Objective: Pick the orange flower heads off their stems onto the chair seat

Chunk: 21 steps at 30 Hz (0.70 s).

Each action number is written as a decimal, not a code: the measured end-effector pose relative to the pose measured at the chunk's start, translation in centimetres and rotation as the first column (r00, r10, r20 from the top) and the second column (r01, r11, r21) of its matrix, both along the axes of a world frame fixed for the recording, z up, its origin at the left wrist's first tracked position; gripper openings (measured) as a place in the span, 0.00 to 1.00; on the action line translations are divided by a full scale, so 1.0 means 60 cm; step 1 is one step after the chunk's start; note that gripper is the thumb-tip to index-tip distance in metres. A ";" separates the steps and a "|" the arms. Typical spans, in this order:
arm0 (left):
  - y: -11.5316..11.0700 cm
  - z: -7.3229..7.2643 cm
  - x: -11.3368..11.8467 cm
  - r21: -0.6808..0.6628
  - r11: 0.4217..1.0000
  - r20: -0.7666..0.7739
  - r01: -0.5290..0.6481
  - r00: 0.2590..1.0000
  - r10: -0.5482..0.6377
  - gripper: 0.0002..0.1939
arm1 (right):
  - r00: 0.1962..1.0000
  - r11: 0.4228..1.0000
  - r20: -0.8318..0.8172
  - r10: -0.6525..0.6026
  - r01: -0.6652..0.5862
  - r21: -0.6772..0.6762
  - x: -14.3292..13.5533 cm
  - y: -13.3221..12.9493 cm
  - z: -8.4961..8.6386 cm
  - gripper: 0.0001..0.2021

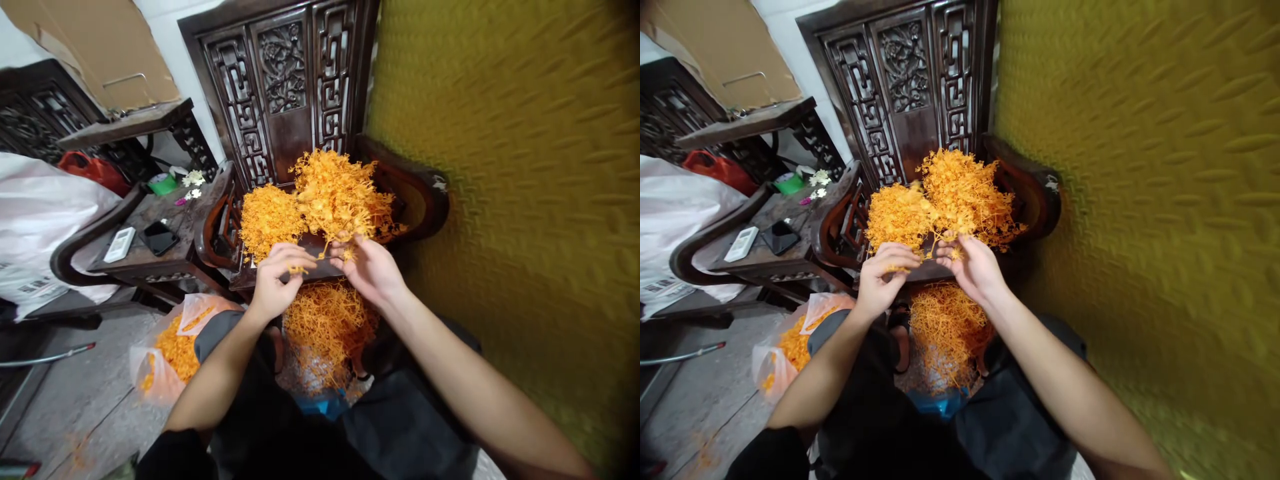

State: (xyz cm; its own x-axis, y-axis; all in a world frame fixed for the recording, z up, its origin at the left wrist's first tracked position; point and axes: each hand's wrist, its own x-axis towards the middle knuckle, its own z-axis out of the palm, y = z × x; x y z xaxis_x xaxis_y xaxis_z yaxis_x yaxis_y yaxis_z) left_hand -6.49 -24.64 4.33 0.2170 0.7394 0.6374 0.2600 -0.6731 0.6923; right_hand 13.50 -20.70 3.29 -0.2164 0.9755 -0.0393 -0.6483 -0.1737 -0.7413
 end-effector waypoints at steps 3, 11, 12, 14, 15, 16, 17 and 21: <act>0.008 0.000 -0.018 -0.221 0.950 0.163 0.222 0.968 -0.189 0.12 | 0.992 0.996 -0.110 0.055 -0.062 -0.063 0.015 0.007 0.009 0.15; 0.019 -0.015 -0.006 -0.753 0.600 0.354 0.269 0.935 0.026 0.23 | 0.984 0.982 0.029 0.178 -0.175 -0.076 -0.005 -0.007 0.004 0.21; 0.016 -0.016 0.002 -0.736 0.606 0.357 0.302 0.934 -0.032 0.25 | 0.981 0.983 0.077 0.177 -0.172 -0.063 -0.010 -0.010 0.003 0.22; 0.011 -0.017 0.017 -0.696 0.629 0.383 0.347 0.920 -0.084 0.25 | 0.968 0.984 0.178 0.175 -0.176 -0.010 -0.019 -0.015 0.003 0.22; 0.010 -0.017 0.023 -0.678 0.654 0.394 0.335 0.917 -0.061 0.24 | 0.960 0.985 0.229 0.161 -0.172 0.027 -0.023 -0.017 0.002 0.23; 0.009 -0.018 0.026 -0.665 0.682 0.402 0.303 0.915 -0.015 0.22 | 0.952 0.985 0.274 0.137 -0.160 0.063 -0.025 -0.017 0.001 0.23; 0.010 -0.018 0.028 -0.657 0.707 0.411 0.261 0.910 0.046 0.20 | 0.944 0.985 0.310 0.110 -0.144 0.090 -0.026 -0.018 0.000 0.22; 0.016 -0.017 0.021 -0.665 0.716 0.476 0.212 0.860 0.186 0.19 | 0.925 0.989 0.380 0.010 -0.065 0.132 -0.024 -0.016 -0.008 0.23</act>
State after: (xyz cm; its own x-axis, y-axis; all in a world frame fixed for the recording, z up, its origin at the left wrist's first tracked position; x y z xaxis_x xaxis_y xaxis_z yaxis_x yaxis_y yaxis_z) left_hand -5.22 -23.67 3.29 0.0476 0.9986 -0.0211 -0.2411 0.0320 0.9700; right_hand 12.05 -21.65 2.81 -0.2491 0.9684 0.0107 -0.3102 -0.0693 -0.9482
